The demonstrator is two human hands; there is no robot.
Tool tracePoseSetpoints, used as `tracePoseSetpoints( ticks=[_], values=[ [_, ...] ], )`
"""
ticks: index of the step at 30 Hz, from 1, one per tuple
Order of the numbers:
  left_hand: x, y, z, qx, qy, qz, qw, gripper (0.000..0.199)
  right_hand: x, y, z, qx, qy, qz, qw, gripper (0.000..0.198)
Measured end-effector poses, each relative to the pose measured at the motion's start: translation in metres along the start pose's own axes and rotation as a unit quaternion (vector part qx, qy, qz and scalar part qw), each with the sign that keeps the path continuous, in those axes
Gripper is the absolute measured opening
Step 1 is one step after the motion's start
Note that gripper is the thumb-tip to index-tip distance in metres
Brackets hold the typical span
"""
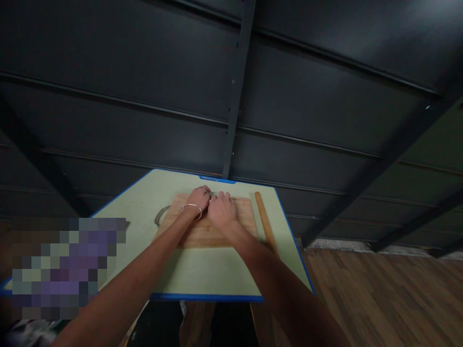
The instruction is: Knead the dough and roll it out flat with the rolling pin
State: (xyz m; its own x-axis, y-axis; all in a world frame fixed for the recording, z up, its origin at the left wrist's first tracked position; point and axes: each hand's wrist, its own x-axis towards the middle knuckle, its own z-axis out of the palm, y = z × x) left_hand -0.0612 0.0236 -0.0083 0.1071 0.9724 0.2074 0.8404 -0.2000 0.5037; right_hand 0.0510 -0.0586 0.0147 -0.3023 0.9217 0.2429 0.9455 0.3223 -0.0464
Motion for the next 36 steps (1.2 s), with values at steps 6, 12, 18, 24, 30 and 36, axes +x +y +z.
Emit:
tracePoseSetpoints(
  ticks=[6,12,18,24,30,36],
  values=[
    [0.001,-0.008,0.001,-0.013,0.008,0.006,1.000,0.035,0.027,-0.010,0.011,-0.054,-0.009,0.074,0.996,0.031],
    [-0.005,-0.004,-0.004,-0.004,-0.003,-0.004,1.000,0.027,0.043,0.008,0.010,0.075,-0.011,0.114,0.991,0.032],
    [-0.006,-0.004,-0.006,-0.007,0.005,-0.012,1.000,0.023,0.040,0.022,0.019,0.335,0.146,0.157,0.918,0.033],
    [-0.005,-0.009,-0.004,-0.014,-0.005,-0.004,1.000,0.018,0.019,0.028,0.015,0.324,0.163,-0.026,0.931,0.019],
    [-0.007,-0.006,-0.006,0.004,0.004,0.002,1.000,0.024,-0.015,0.028,-0.018,-0.005,0.028,-0.063,0.998,0.027],
    [-0.006,-0.004,-0.009,0.012,-0.008,0.012,1.000,0.027,-0.031,0.013,-0.027,-0.101,-0.016,0.016,0.995,0.036]
  ],
)
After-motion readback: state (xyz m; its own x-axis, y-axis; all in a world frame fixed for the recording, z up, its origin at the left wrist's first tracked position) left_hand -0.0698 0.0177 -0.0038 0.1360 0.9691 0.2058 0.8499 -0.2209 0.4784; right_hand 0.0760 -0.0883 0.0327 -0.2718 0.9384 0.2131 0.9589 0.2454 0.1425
